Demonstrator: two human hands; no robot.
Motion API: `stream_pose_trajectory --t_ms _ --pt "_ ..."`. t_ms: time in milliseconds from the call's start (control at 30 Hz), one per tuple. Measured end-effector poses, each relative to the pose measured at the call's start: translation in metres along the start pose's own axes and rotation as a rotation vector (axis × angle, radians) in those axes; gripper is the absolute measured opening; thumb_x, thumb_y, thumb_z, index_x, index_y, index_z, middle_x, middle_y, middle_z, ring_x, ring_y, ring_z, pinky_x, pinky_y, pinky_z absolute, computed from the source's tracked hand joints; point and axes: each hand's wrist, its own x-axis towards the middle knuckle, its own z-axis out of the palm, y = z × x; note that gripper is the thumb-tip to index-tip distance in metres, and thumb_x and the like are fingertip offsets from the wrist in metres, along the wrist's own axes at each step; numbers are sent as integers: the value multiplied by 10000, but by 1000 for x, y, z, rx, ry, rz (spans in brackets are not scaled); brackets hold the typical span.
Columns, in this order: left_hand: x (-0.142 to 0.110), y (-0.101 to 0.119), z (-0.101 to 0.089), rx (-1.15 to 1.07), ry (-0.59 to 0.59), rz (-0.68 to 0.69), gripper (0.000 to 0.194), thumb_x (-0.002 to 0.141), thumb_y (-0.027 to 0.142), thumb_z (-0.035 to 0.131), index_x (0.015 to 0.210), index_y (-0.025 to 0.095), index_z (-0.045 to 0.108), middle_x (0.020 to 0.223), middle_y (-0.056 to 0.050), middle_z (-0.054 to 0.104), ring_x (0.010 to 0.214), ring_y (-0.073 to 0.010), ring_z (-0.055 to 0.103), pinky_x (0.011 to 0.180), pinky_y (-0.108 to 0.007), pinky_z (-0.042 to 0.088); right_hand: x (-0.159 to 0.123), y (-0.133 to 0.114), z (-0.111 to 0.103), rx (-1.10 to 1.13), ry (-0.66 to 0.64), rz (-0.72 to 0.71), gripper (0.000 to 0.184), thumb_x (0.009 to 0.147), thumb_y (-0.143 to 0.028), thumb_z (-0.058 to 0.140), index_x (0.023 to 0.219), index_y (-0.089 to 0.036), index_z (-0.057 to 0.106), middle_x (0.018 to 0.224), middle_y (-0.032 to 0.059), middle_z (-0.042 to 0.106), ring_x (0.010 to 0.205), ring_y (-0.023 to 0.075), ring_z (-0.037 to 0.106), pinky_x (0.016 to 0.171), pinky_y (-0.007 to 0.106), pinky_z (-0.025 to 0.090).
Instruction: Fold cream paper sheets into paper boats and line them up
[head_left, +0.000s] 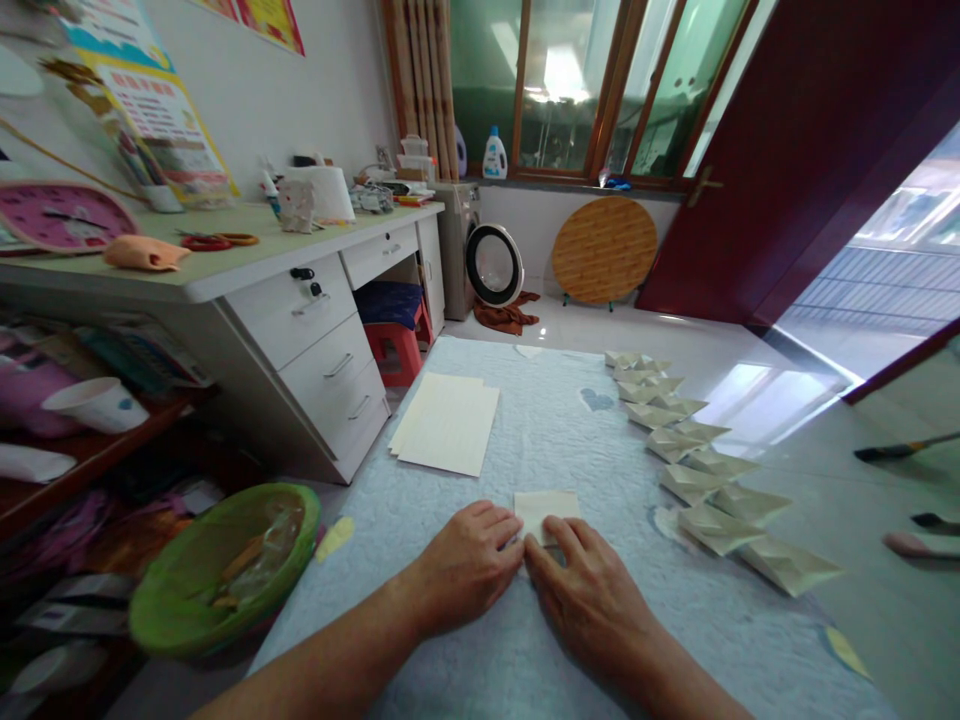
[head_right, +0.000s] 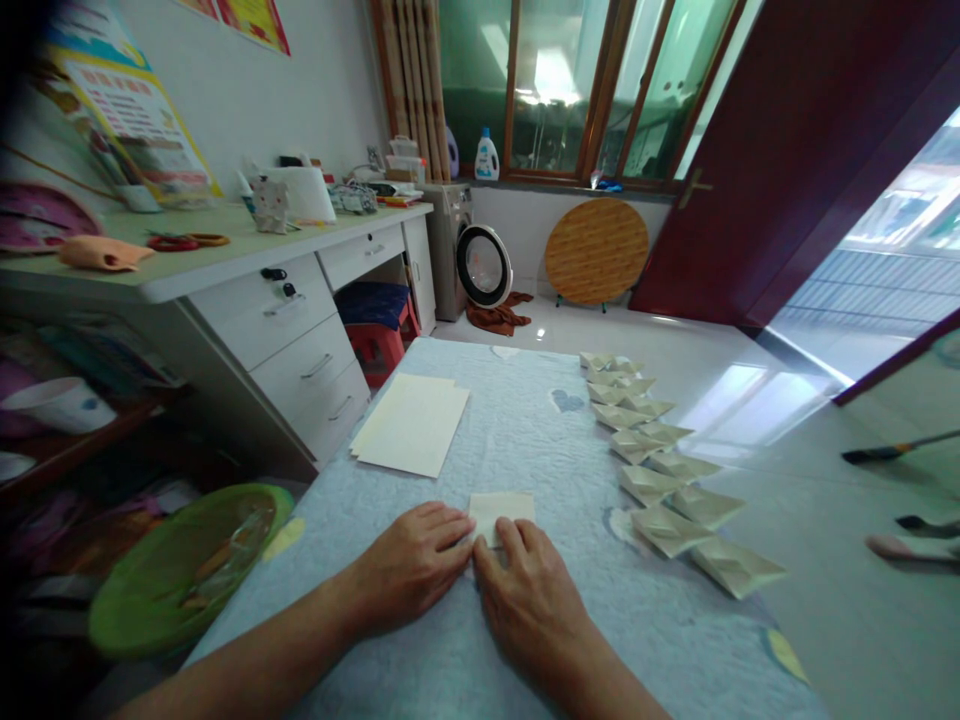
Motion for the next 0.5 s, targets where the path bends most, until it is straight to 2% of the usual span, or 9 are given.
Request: stream_pose_trajectory --t_ms 133,267,500 --pt "-1 4 2 13 20 -19 192 902 161 535 1073 145 620 1146 -111 683 1065 -251 639 946 -410 492 -5 -3 2 -34 9 4 326 844 -208 646 1168 -200 611 1167 132 621 1024 271 570 854 393 541" --pt "0 5 0 3 1 -20 187 898 160 550 1067 138 627 1176 -112 683 1079 -255 645 931 -408 515 -17 0 8 -92 61 6 486 827 -364 696 1266 -190 582 1279 143 612 1154 327 536 950 468 499" --pt "2 5 -5 -11 -89 -27 160 897 131 552 1040 133 623 1179 -128 678 1080 -267 647 876 -408 549 -37 17 5 -159 64 54 516 797 -401 726 1254 -195 607 1331 127 611 1156 341 553 929 477 492"
